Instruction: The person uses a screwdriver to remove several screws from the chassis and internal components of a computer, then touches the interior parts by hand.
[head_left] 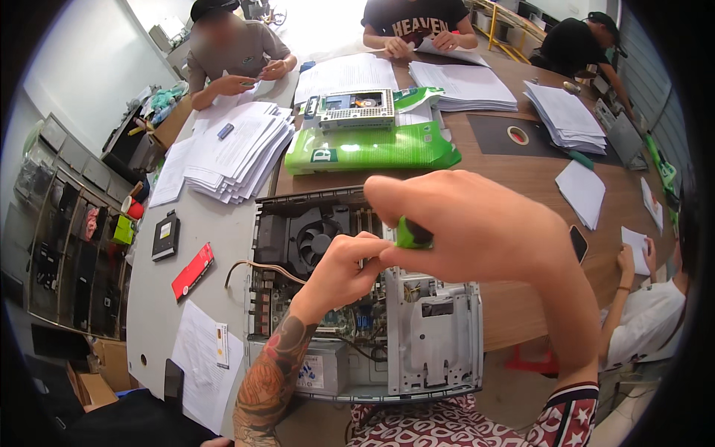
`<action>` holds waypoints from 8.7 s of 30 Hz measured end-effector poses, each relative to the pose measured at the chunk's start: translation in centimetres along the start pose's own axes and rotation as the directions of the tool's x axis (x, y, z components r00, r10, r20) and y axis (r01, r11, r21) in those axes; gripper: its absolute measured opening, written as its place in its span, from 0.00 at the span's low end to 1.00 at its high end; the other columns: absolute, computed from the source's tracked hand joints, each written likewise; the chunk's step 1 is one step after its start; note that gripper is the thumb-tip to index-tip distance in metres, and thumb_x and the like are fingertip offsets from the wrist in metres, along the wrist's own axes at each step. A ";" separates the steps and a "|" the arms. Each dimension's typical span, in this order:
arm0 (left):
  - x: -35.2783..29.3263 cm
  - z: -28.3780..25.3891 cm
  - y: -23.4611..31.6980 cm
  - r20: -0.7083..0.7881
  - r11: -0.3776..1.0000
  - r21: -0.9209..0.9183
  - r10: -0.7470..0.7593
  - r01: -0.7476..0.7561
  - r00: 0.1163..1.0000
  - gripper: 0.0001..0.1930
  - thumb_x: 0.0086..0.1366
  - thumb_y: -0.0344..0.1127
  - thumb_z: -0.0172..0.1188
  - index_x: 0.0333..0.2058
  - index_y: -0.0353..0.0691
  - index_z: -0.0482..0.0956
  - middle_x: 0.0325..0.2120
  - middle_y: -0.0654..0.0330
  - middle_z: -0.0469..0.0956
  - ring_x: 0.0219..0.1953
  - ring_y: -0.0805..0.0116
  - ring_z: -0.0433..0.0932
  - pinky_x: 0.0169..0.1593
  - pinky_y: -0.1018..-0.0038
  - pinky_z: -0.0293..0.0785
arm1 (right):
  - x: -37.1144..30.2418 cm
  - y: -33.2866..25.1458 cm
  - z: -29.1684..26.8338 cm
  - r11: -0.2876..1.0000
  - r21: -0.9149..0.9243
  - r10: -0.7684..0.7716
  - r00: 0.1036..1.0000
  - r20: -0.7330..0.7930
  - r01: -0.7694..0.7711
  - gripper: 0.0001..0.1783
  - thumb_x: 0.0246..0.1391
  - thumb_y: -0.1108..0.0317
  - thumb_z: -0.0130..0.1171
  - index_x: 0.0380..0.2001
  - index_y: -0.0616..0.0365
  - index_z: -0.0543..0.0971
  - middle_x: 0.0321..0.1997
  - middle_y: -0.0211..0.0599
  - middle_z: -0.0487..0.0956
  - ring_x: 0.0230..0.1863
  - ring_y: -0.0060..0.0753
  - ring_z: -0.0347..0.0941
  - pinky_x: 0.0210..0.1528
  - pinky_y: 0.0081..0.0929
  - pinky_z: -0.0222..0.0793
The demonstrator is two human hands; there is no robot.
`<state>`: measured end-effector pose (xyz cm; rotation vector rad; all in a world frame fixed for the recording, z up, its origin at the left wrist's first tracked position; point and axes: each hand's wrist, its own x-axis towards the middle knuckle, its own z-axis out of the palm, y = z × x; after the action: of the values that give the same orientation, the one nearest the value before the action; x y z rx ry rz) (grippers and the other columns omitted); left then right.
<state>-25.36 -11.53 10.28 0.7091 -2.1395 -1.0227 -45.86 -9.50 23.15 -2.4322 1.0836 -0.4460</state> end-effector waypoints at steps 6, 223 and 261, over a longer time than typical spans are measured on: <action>0.7 0.8 0.0 -0.045 0.999 -0.009 0.053 -0.053 0.998 0.09 0.59 0.21 0.62 0.39 0.35 0.83 0.26 0.51 0.83 0.29 0.53 0.81 0.34 0.68 0.75 | -0.4 1.1 -0.3 0.999 -0.001 0.048 0.996 -0.079 -0.048 0.18 0.53 0.60 0.63 0.34 0.62 0.70 0.25 0.49 0.77 0.30 0.54 0.76 0.35 0.46 0.69; -0.8 5.5 0.0 -0.119 0.590 0.805 0.053 0.065 0.992 0.10 0.66 0.34 0.57 0.25 0.42 0.70 0.17 0.61 0.73 0.21 0.62 0.75 0.29 0.67 0.68 | -7.9 17.6 13.5 -0.061 0.798 0.720 0.580 -0.380 0.599 0.20 0.67 0.55 0.48 0.23 0.52 0.64 0.23 0.28 0.61 0.22 0.21 0.52 0.25 0.24 0.50; 0.2 5.1 1.0 0.114 0.672 0.739 -0.052 -0.050 0.992 0.09 0.60 0.29 0.59 0.28 0.35 0.66 0.20 0.51 0.72 0.24 0.45 0.73 0.28 0.57 0.65 | -8.2 17.9 14.2 0.107 0.882 0.770 0.523 -0.366 0.460 0.21 0.56 0.47 0.59 0.20 0.50 0.75 0.16 0.22 0.67 0.16 0.16 0.60 0.19 0.19 0.51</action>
<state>-29.47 -8.75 8.72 1.0285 -2.6723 -0.1231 -55.66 -10.30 0.97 -0.5600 0.8114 -1.7417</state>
